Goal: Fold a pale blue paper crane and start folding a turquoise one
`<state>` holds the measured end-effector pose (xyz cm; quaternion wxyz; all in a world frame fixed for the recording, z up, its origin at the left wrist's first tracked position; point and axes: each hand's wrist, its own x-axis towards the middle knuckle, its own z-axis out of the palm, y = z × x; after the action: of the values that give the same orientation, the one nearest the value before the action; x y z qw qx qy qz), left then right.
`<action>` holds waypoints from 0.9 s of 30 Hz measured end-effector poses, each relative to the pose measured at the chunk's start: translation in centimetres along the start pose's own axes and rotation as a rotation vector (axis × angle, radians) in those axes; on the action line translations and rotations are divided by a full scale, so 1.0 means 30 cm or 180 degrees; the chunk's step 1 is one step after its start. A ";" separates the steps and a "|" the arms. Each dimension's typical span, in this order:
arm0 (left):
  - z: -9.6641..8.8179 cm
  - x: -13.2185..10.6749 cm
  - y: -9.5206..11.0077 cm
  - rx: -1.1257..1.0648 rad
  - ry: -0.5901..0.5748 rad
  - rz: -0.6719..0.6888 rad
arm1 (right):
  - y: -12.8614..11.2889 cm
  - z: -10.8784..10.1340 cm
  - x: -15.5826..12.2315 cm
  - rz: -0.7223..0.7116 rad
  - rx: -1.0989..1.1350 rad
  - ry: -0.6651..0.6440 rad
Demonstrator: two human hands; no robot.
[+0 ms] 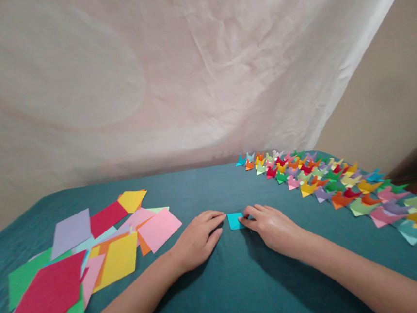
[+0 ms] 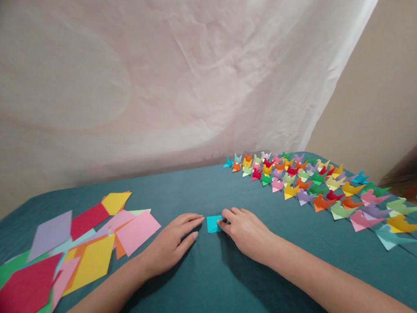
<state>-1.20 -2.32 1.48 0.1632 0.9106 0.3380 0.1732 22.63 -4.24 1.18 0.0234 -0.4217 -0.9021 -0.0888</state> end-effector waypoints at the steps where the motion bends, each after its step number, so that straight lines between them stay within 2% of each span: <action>1: 0.014 0.001 -0.007 0.0062 -0.0044 0.0041 | -0.004 0.000 0.000 -0.0003 -0.0040 0.0017; 4: 0.044 0.002 -0.011 0.0304 -0.0238 0.0151 | -0.019 -0.003 -0.003 -0.0001 -0.0130 0.0073; 8: 0.045 0.004 -0.002 0.0492 -0.0372 0.0233 | -0.036 -0.004 -0.007 0.0105 -0.0153 0.0103; 16: 0.033 -0.001 0.014 0.0347 -0.0177 0.0237 | -0.060 -0.001 -0.010 0.0377 0.0039 0.0207; 22: 0.022 0.001 0.030 0.0332 -0.0153 0.0341 | -0.088 -0.013 -0.014 0.0742 0.0531 0.0365; 27: 0.020 0.002 0.031 0.0317 -0.0141 0.0397 | -0.104 -0.014 -0.011 0.0922 0.0671 0.0379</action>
<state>-0.39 -3.06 1.33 0.1140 0.9405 0.2851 0.1457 20.44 -6.53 1.12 0.1334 -0.5363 -0.8333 -0.0143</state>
